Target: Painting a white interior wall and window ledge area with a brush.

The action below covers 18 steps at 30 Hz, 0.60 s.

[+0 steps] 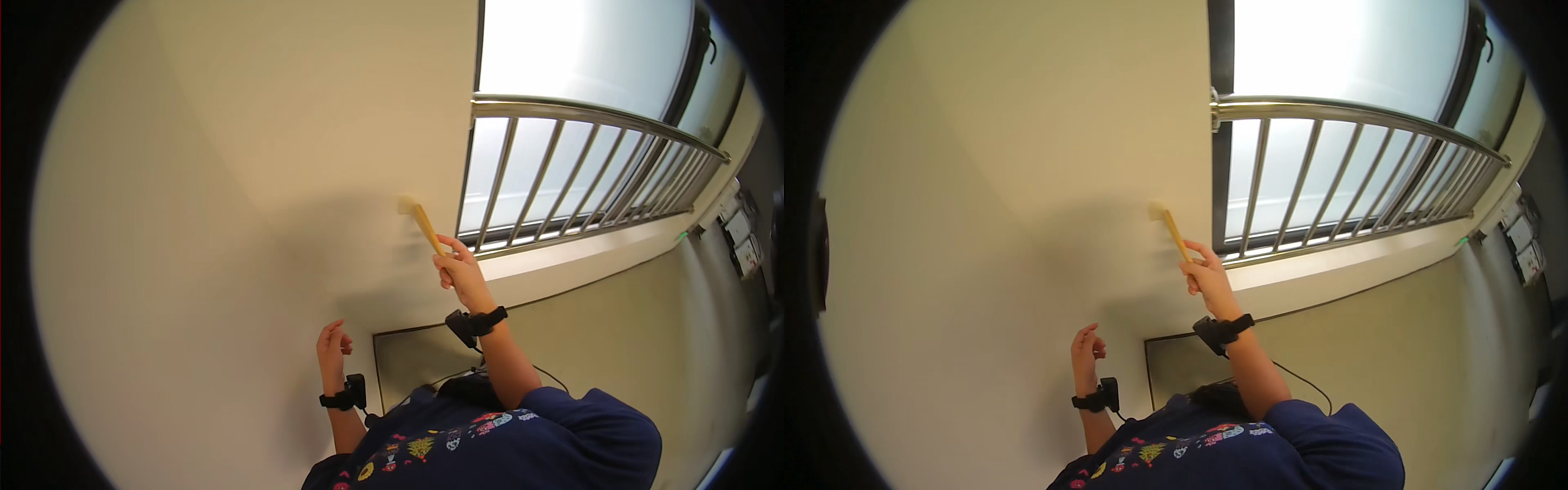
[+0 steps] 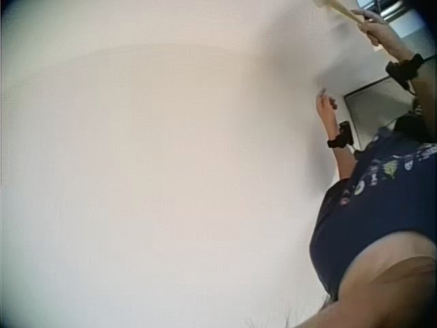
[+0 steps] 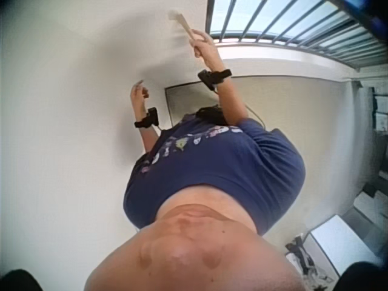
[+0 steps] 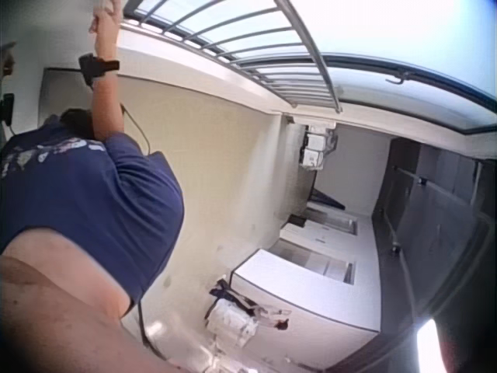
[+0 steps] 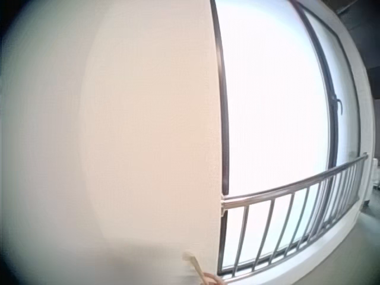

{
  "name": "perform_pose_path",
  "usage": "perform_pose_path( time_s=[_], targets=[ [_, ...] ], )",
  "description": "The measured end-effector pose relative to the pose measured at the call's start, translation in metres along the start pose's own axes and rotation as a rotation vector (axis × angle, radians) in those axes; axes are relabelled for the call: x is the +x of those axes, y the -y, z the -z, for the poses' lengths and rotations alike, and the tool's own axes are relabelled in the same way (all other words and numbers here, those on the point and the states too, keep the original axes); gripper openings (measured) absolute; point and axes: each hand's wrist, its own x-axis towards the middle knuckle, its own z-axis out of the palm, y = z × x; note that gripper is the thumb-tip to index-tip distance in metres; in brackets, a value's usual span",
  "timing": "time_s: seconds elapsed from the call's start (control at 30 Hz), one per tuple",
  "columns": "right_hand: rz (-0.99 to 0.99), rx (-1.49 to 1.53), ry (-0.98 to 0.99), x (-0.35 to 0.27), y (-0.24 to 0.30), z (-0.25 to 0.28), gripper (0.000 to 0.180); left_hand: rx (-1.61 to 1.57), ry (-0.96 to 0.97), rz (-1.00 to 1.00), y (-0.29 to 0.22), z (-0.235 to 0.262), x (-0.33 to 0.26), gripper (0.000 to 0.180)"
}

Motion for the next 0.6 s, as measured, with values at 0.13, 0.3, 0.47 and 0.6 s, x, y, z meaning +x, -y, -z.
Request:
perform_pose_path(
  time_s=[0.13, 0.3, 0.47, 0.6],
  targets=[
    [0.084, -0.013, -0.126, -0.01, 0.015, 0.03, 0.041, -0.003, 0.072, 0.011, 0.004, -0.015, 0.012, 0.024],
    [0.199, 0.022, -0.307, -0.018, 0.009, 0.04, 0.041, 0.011, 0.126, 0.008, 0.003, -0.032, 0.02, 0.023],
    [0.123, -0.005, -0.311, -0.007, -0.008, 0.033, 0.041, 0.018, 0.117, 0.024, 0.001, -0.037, 0.019, 0.024],
    [0.04, -0.013, -0.267, -0.013, -0.033, 0.0, 0.039, 0.051, 0.085, 0.052, 0.005, -0.03, 0.016, 0.025]
  ],
)
